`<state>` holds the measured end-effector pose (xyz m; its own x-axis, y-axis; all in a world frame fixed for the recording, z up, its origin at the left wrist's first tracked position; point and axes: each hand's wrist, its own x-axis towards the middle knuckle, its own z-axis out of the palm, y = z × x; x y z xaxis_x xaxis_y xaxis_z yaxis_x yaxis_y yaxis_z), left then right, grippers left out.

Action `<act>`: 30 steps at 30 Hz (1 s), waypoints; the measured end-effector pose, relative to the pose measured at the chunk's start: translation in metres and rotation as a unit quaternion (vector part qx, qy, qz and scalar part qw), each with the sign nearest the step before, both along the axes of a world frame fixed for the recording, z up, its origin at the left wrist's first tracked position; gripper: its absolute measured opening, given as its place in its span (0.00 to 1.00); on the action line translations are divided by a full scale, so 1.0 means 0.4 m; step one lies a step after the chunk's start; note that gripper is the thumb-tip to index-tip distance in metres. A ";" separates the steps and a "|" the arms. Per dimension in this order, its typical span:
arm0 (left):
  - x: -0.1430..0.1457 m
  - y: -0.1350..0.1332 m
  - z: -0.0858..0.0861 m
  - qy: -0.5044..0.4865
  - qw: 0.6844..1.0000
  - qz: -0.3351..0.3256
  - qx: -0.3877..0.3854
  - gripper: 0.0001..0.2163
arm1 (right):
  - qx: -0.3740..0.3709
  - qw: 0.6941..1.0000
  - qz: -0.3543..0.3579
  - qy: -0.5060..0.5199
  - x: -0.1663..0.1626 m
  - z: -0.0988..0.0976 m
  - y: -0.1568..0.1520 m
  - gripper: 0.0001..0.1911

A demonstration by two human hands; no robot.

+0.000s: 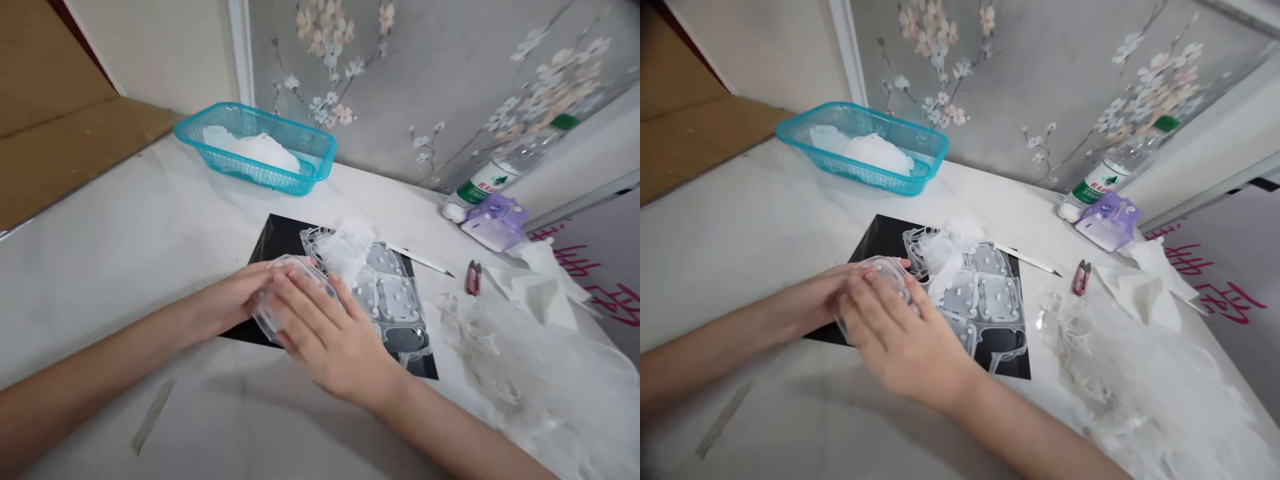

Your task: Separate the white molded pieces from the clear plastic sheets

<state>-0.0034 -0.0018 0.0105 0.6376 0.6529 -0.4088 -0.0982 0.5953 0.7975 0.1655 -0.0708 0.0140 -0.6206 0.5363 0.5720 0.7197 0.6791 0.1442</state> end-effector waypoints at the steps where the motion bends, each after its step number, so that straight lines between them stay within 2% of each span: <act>1: -0.001 0.001 -0.002 -0.020 1.000 0.009 -0.002 0.13 | -0.017 1.000 -0.013 -0.002 0.001 -0.013 0.007 0.16; 4: 0.002 0.011 -0.008 -0.055 0.998 0.041 0.016 0.08 | -0.109 0.992 -0.053 0.042 0.023 -0.042 0.038 0.17; 8: 0.006 0.024 -0.020 0.007 0.999 0.026 0.040 0.07 | -0.203 0.967 -0.093 0.120 0.047 -0.054 0.057 0.18; 16: 0.005 0.017 -0.036 0.097 0.985 0.045 0.135 0.09 | -0.223 0.954 -0.089 0.178 0.048 -0.065 0.054 0.19; 20: 0.011 0.008 -0.022 0.097 0.979 0.039 0.172 0.07 | -0.178 0.956 -0.054 0.225 0.053 -0.067 0.059 0.19; 25: 0.028 -0.010 -0.004 0.109 0.966 0.017 0.235 0.05 | -0.221 0.930 -0.053 0.287 0.045 -0.054 0.051 0.18; 27: 0.033 -0.015 -0.006 0.104 0.961 0.024 0.256 0.05 | -0.226 0.925 -0.059 0.300 0.039 -0.054 0.049 0.15; 30: 0.034 -0.019 -0.013 0.094 0.960 0.016 0.263 0.04 | -0.238 0.933 -0.058 0.264 0.033 -0.058 0.048 0.09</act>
